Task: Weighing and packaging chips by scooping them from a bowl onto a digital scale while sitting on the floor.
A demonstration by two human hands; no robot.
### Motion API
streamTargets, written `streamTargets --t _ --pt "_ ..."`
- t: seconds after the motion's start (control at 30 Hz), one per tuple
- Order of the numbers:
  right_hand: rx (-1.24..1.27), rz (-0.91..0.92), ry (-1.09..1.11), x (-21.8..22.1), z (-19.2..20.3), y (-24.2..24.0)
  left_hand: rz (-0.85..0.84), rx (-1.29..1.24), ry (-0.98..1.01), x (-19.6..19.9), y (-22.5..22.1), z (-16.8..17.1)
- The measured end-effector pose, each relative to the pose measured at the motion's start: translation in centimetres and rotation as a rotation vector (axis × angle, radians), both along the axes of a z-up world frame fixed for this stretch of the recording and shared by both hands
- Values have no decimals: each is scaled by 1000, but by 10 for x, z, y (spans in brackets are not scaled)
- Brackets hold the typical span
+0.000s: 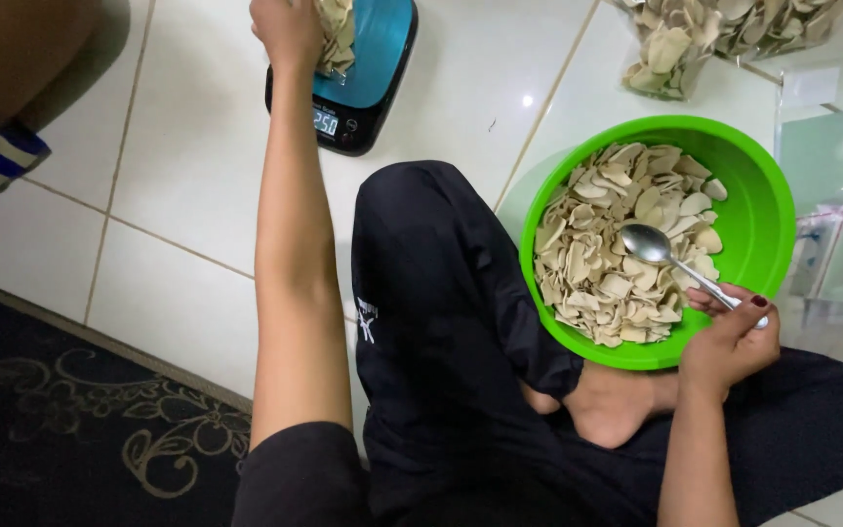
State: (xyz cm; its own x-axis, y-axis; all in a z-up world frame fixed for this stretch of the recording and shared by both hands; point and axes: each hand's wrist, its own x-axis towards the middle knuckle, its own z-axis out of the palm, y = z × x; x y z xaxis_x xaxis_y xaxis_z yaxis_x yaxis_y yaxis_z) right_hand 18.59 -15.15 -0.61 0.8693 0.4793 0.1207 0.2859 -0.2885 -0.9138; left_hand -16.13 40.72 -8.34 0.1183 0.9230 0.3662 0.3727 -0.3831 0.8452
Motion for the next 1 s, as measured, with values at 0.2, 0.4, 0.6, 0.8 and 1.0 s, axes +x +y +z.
streamTargets --t 0.2,0.4,0.6,0.8,1.0 --pt "10 12 0 2 -1 -2 0 -22 -84 1 -33 30" --pt "15 53 -115 1 1 -3 -205 42 -383 17 -69 58" --pt "78 -16 -16 3 -2 -6 -341 129 -432 93 -127 96" --pt "109 -27 -12 6 -4 -11 -553 3 -485 179 -249 155" --pt "125 -40 17 -3 25 -2 -746 -191 -572 212 -328 132"
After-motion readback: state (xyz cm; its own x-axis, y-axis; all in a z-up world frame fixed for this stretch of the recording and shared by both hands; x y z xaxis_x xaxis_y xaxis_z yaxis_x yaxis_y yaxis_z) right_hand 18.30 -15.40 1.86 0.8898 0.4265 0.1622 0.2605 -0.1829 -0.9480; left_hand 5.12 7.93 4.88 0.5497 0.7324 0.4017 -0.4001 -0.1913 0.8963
